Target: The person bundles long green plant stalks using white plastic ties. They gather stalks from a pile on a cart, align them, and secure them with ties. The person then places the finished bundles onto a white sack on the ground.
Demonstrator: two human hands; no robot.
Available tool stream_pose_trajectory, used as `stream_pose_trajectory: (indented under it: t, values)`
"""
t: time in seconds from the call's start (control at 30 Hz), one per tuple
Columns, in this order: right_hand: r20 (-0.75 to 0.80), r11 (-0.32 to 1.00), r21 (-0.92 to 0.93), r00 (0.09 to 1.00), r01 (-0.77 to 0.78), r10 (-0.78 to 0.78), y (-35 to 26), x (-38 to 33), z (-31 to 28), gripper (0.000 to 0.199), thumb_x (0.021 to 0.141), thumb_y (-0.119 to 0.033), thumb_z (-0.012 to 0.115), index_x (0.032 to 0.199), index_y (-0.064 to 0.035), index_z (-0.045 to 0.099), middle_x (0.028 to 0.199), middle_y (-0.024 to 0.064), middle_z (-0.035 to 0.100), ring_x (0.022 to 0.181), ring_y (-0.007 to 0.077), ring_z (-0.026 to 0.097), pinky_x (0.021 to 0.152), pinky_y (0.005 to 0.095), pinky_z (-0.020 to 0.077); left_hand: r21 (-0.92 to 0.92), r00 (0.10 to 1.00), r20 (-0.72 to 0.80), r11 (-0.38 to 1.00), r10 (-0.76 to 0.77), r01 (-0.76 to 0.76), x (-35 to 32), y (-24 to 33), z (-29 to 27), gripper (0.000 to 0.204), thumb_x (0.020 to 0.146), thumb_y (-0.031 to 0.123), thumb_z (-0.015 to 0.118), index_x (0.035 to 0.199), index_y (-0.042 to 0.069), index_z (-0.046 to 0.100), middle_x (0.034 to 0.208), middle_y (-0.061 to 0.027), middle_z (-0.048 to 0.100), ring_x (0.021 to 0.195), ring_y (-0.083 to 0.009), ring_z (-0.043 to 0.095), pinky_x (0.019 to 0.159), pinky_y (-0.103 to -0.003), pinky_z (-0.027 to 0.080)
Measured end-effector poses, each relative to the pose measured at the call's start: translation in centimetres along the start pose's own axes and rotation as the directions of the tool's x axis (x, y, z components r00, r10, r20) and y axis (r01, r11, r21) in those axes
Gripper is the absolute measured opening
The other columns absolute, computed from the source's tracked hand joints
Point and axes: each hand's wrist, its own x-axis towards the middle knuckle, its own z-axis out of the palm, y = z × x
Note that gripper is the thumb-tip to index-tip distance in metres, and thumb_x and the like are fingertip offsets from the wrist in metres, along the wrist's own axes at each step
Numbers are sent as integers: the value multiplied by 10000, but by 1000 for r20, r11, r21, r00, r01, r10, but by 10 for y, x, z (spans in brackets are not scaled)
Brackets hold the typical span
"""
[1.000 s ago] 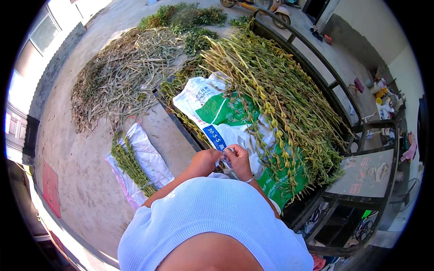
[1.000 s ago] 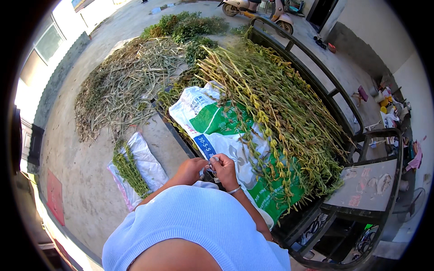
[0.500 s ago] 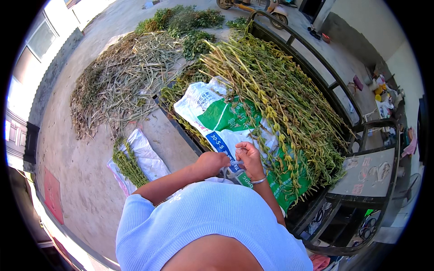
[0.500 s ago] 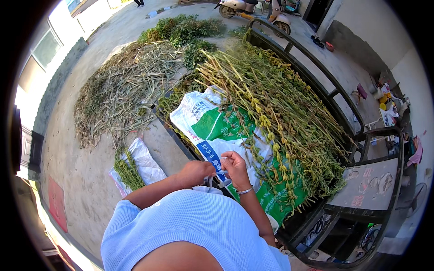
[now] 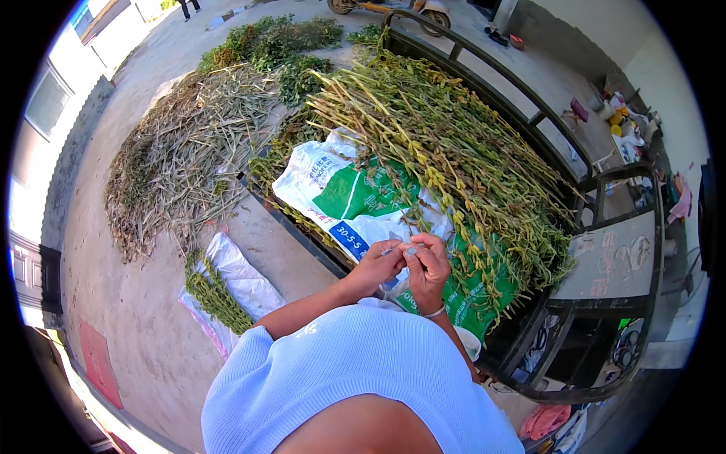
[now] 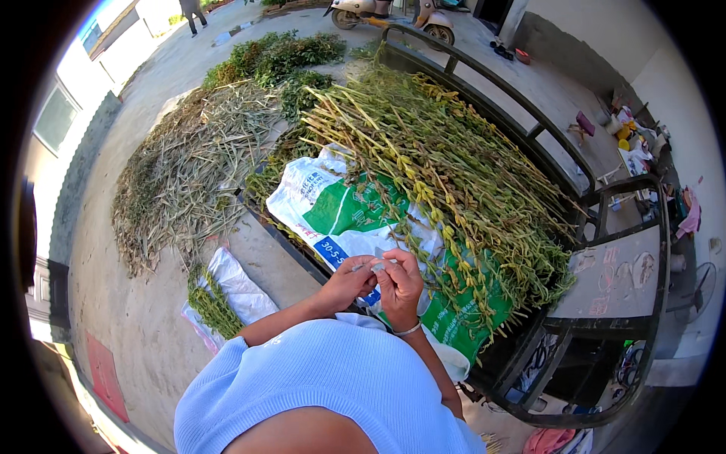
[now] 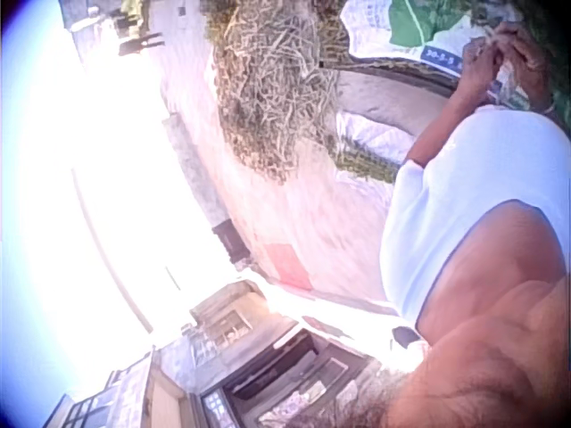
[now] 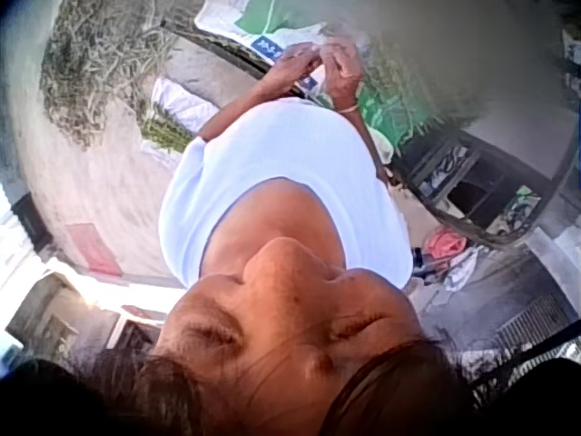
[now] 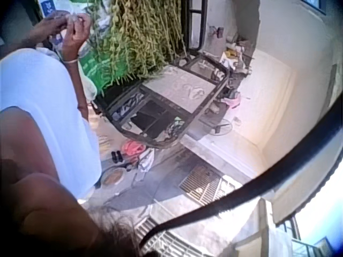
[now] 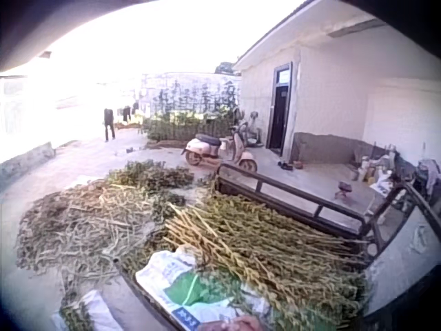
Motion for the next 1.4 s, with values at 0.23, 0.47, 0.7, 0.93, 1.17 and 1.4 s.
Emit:
stream_pose_trajectory:
  t: [0.23, 0.47, 0.7, 0.93, 1.17, 1.4]
  values:
    - [-11, 810, 411, 887, -418, 463, 11, 8, -27, 159, 910, -117, 595, 885, 32, 641, 721, 15, 547, 551, 37, 450, 496, 195, 334, 773, 627, 255, 234, 736, -589, 38, 8, -1, 221, 948, 144, 520, 821, -26, 579, 832, -73, 561, 628, -110, 489, 554, -263, 415]
    - [16, 634, 614, 810, -470, 586, 23, 15, -34, 217, 946, -182, 546, 926, 16, 633, 712, 43, 604, 470, 29, 382, 405, 191, 272, 365, 809, -109, 780, 578, -508, 45, 14, 22, 214, 944, 187, 538, 851, 5, 601, 845, -13, 551, 569, -63, 434, 484, -194, 342]
    - [10, 684, 600, 859, -415, 512, 36, 14, -33, 213, 953, -180, 531, 903, 8, 618, 762, 42, 587, 500, 45, 391, 431, 191, 296, -267, 975, -37, 938, 221, -223, 59, 16, 26, 393, 1004, 363, 378, 867, 44, 562, 685, 6, 514, 440, -28, 276, 387, -194, 217]
    - [-71, 780, 547, 911, -305, 406, 32, 14, -33, 226, 961, -177, 517, 895, 14, 619, 816, -1, 545, 560, 23, 412, 465, 184, 327, -537, 997, -7, 842, -77, 61, 67, 7, 21, 338, 981, 440, 395, 828, 149, 474, 613, 12, 447, 401, -31, 260, 366, -187, 211]
    - [36, 701, 534, 841, -473, 540, 39, 11, -43, 137, 909, -127, 593, 870, -2, 633, 684, -24, 526, 542, 23, 419, 476, 183, 335, -331, 977, 205, 936, -52, 119, 64, 1, 14, 428, 952, 464, 453, 722, 103, 465, 506, 21, 366, 400, -54, 253, 369, -204, 195]
    - [58, 633, 501, 753, -590, 656, 36, 12, -47, 107, 880, -128, 636, 864, -24, 649, 637, -47, 530, 543, 17, 432, 488, 184, 362, -322, 972, 235, 944, 6, 73, 59, -6, 5, 304, 911, 349, 584, 778, 90, 497, 633, -9, 485, 465, -39, 325, 403, -183, 235]
